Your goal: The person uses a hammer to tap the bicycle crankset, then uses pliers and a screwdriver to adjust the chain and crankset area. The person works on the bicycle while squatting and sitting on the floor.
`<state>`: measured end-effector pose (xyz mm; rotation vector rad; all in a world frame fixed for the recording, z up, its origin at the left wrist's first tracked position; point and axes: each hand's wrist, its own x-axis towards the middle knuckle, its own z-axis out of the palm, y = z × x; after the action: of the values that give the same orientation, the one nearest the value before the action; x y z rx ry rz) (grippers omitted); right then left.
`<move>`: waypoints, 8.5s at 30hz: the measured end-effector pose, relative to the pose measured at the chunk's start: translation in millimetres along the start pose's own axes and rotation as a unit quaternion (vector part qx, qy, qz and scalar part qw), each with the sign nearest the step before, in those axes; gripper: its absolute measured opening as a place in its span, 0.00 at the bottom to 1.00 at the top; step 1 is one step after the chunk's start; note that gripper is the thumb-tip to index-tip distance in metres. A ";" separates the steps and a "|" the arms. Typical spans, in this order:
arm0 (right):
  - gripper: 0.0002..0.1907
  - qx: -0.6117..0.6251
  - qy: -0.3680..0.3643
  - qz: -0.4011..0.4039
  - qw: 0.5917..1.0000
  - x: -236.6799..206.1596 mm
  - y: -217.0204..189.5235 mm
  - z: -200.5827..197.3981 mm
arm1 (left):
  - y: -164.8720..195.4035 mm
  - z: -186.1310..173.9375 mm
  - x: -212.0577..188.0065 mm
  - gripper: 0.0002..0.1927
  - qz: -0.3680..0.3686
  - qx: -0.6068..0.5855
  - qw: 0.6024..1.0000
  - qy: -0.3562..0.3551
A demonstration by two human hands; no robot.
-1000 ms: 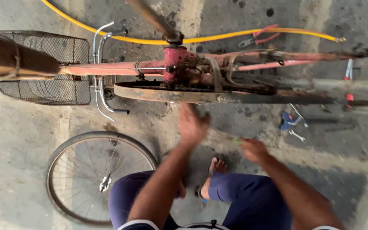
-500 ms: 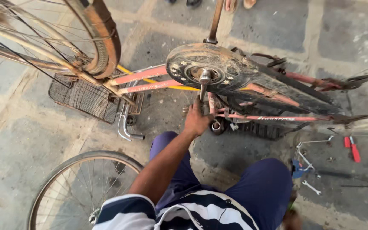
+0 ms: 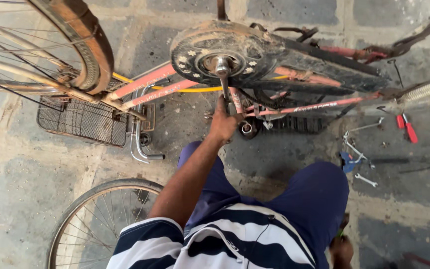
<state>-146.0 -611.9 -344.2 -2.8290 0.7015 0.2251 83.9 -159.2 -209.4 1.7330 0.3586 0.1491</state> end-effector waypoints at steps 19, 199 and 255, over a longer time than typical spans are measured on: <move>0.14 0.662 0.081 -0.106 0.738 99.6 -65.8 -78.9 | 3.5 -11.2 -36.7 0.37 0.265 0.274 0.903 0.197; 0.18 0.237 -0.202 -0.406 0.859 70.8 -279.5 -58.1 | -156.5 44.9 -103.7 0.19 -0.081 -0.132 0.987 -0.041; 0.18 0.092 0.111 -0.472 0.870 111.9 -238.8 -69.6 | -177.6 33.2 -108.2 0.16 -0.210 -0.278 0.930 0.113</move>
<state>72.1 -472.5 -258.1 -2.6597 -0.6387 -0.3178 -35.7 -197.4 -378.5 1.0510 0.7708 0.1228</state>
